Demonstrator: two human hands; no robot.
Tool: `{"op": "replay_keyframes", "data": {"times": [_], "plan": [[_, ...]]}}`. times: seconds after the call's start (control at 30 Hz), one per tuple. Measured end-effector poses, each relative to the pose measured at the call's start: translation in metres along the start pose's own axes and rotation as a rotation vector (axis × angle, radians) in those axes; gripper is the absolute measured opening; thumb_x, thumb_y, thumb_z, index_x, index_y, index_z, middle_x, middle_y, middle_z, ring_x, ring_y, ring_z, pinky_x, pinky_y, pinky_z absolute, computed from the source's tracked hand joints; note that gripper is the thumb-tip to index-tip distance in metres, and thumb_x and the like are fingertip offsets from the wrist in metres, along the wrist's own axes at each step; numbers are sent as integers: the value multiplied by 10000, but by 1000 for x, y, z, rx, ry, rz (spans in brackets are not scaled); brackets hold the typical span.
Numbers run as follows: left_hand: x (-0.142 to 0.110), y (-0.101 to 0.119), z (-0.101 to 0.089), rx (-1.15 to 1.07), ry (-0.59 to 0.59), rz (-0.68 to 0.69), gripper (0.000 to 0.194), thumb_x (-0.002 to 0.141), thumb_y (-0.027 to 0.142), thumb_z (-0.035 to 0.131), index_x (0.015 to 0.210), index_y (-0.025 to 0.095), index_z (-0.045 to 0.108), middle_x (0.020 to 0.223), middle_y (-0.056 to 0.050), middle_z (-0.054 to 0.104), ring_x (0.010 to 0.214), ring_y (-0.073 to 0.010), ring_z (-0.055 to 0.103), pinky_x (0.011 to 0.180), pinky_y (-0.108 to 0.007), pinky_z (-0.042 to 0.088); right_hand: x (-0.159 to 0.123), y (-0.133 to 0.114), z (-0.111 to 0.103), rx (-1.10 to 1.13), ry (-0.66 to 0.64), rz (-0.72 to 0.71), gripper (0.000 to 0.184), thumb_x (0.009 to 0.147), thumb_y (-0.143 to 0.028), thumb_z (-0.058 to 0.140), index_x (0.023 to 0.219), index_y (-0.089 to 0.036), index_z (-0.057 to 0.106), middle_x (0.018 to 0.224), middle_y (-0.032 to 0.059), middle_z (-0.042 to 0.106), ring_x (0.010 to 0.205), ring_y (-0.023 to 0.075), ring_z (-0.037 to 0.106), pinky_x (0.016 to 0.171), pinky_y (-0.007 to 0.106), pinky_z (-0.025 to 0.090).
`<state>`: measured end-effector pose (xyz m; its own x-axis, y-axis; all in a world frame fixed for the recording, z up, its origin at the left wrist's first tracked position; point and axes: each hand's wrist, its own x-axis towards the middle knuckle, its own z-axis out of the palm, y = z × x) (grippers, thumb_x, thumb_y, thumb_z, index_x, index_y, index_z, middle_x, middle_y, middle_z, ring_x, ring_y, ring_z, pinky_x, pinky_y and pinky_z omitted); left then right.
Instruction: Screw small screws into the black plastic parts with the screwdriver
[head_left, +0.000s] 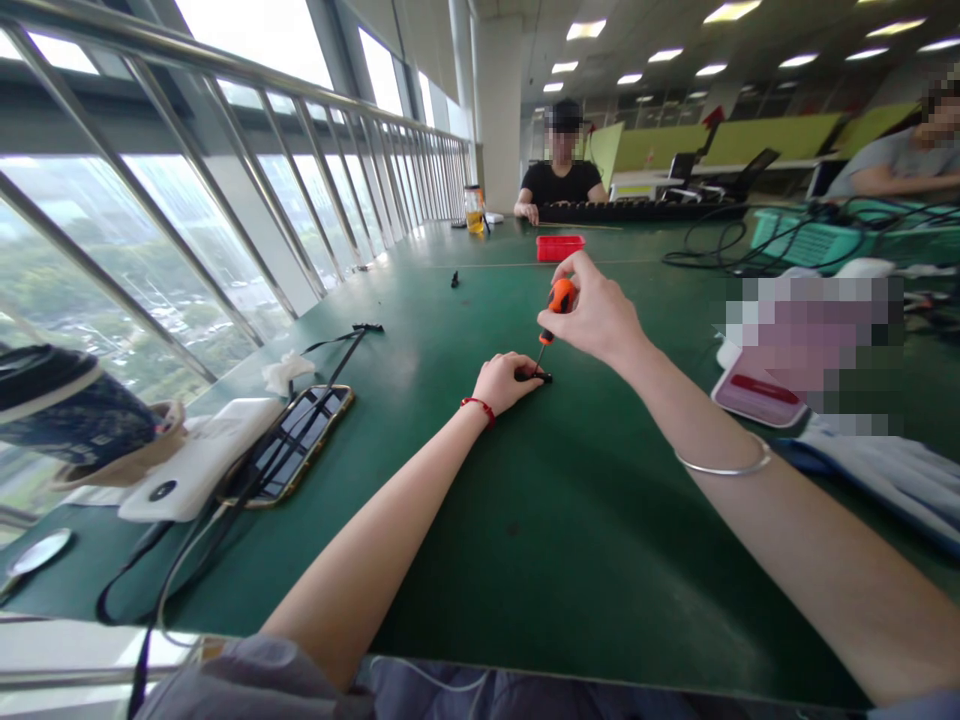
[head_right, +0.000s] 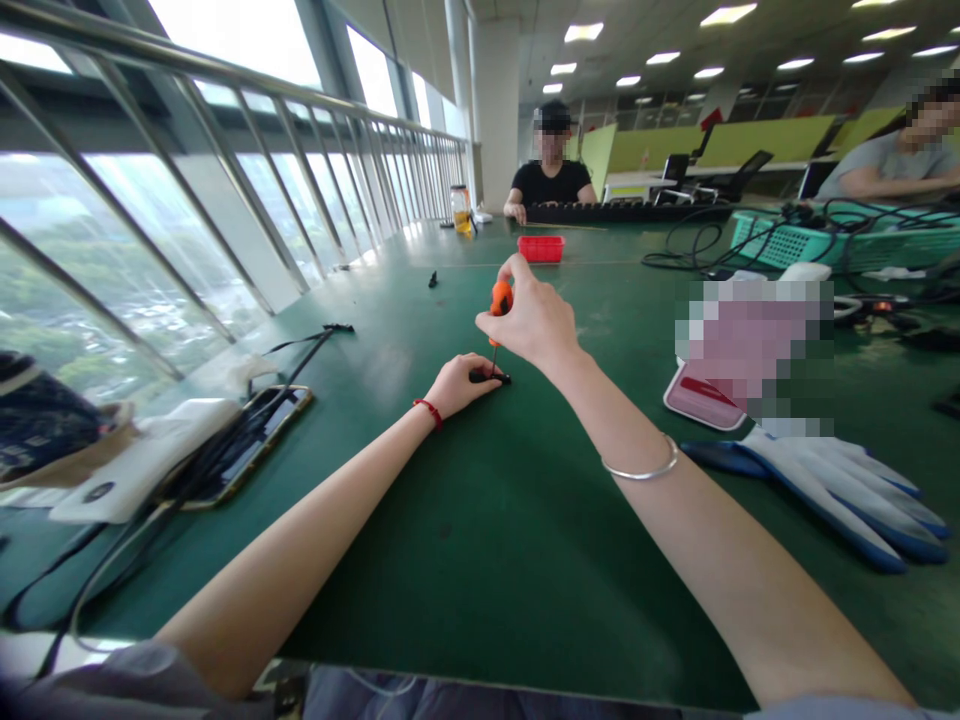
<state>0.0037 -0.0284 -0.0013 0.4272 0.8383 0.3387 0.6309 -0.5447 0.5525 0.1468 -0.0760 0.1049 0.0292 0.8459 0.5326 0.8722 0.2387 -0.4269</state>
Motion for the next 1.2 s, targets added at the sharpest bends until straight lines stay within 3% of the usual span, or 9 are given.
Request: {"op": "replay_keyframes", "data": {"times": [0.2, 0.33, 0.4, 0.5, 0.6, 0.73, 0.87, 1.07, 1.2], "plan": [[0, -1, 1, 19, -1, 15, 142, 725, 293, 642, 819, 204, 698, 837, -11, 654, 808, -163, 595, 756, -280, 480, -1, 0, 4, -54, 62, 7, 365, 789, -544, 452, 905, -210, 541, 705, 42, 596, 682, 223, 554, 584, 304, 366], [0, -1, 2, 16, 14, 16, 186, 736, 359, 628, 801, 199, 699, 828, -15, 655, 800, -162, 590, 748, -275, 478, 1, 2, 5, -23, 54, -2, 260, 753, -440, 535, 904, -228, 540, 724, 24, 605, 690, 213, 558, 588, 299, 376], [1, -2, 2, 15, 16, 16, 205, 747, 382, 616, 793, 200, 699, 825, -16, 656, 801, -161, 589, 752, -274, 478, 1, 3, 5, -14, 47, 3, 326, 714, -398, 582, 988, -234, 519, 731, 12, 605, 654, 202, 548, 581, 302, 382], [1, -3, 3, 10, 15, 23, 191, 753, 367, 612, 797, 202, 698, 833, -16, 657, 804, -157, 591, 759, -272, 477, 0, 2, 4, -41, 45, 3, 387, 723, -447, 574, 1031, -223, 506, 732, 25, 598, 633, 206, 539, 584, 320, 390], [1, -3, 3, 7, 18, 17, 180, 751, 354, 617, 797, 199, 696, 835, -16, 658, 801, -156, 593, 760, -273, 479, -1, 1, 5, -86, 57, 10, 368, 772, -537, 495, 943, -214, 538, 704, 43, 585, 660, 223, 545, 599, 337, 397], [1, -2, 3, 6, 13, 15, 161, 745, 333, 621, 794, 198, 694, 839, -15, 660, 802, -157, 592, 765, -280, 480, -1, 1, 6, -55, 38, -6, 290, 754, -447, 542, 946, -230, 539, 704, 22, 587, 668, 207, 545, 602, 318, 396], [1, -2, 3, 9, 14, 14, 149, 730, 318, 634, 796, 197, 692, 836, -17, 657, 801, -159, 591, 764, -285, 483, -1, 0, 4, -21, 39, -8, 418, 710, -434, 586, 1063, -226, 501, 719, 7, 582, 641, 194, 542, 595, 311, 393], [1, -1, 2, 8, 7, 9, 136, 724, 302, 642, 796, 199, 693, 832, -13, 651, 801, -158, 592, 761, -284, 485, -1, 2, 5, -70, 59, 6, 350, 756, -562, 496, 750, -219, 565, 667, 36, 583, 684, 217, 556, 584, 304, 380], [1, -1, 2, 14, 3, 17, 131, 725, 294, 639, 803, 205, 695, 828, -10, 650, 797, -156, 592, 763, -284, 486, 1, 2, 5, -33, 22, 9, 261, 703, -419, 590, 890, -241, 556, 736, 9, 608, 682, 200, 557, 583, 294, 381]]}}
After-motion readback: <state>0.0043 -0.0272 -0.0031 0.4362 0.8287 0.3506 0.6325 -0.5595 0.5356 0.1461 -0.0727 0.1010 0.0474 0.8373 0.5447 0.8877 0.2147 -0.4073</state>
